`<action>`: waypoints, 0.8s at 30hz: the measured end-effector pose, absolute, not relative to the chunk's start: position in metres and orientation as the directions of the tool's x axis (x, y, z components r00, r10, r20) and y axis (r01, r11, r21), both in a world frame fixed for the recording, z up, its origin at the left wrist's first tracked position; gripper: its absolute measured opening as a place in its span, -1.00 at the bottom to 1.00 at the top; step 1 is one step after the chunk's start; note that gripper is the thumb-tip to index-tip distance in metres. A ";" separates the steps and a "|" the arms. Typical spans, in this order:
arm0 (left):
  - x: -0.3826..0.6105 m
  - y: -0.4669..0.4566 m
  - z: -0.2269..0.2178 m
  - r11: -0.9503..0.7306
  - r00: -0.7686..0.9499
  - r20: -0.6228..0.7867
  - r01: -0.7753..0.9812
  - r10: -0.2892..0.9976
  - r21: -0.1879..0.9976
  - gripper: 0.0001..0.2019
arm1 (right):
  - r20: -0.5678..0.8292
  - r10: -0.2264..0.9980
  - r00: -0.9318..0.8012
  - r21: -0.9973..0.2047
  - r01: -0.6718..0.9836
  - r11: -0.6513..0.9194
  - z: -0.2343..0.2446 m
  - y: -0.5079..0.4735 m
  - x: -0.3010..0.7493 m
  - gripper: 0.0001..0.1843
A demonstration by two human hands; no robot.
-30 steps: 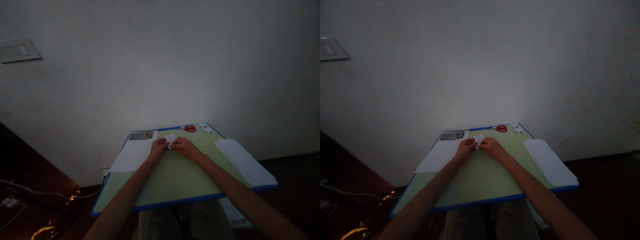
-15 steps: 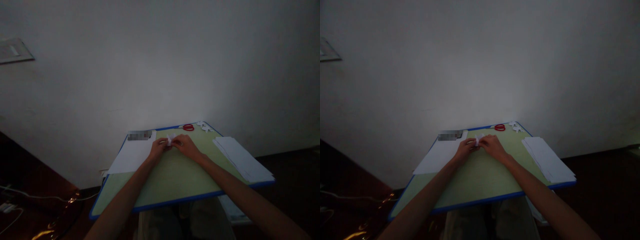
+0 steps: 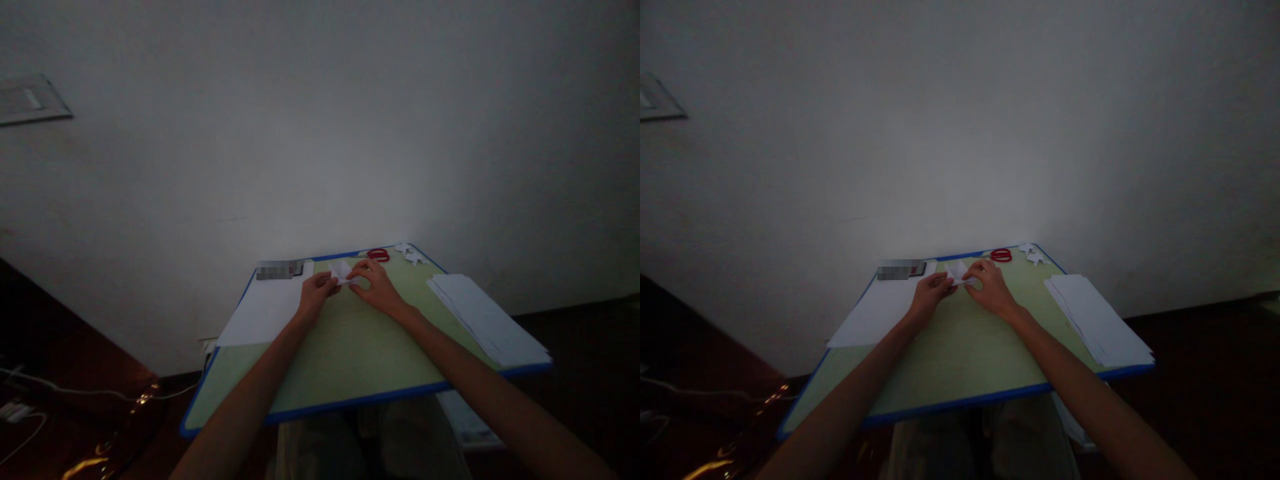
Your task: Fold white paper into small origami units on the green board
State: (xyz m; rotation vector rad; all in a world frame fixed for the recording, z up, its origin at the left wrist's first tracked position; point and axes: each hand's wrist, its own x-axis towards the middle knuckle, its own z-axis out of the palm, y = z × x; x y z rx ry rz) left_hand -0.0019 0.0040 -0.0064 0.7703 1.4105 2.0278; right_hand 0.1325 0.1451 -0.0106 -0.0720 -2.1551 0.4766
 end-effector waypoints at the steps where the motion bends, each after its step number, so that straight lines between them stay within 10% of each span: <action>1: -0.002 0.004 -0.006 -0.315 -0.692 0.161 -0.101 0.703 0.943 -0.54 | 0.779 0.245 -0.577 -0.377 -0.121 0.918 -0.011 0.147 0.132 -0.85; 24: 0.002 0.001 0.000 -0.406 -0.678 0.304 0.009 0.669 0.914 -0.52 | 0.529 0.534 -0.660 -0.830 -0.271 0.487 -0.011 0.143 0.126 -0.73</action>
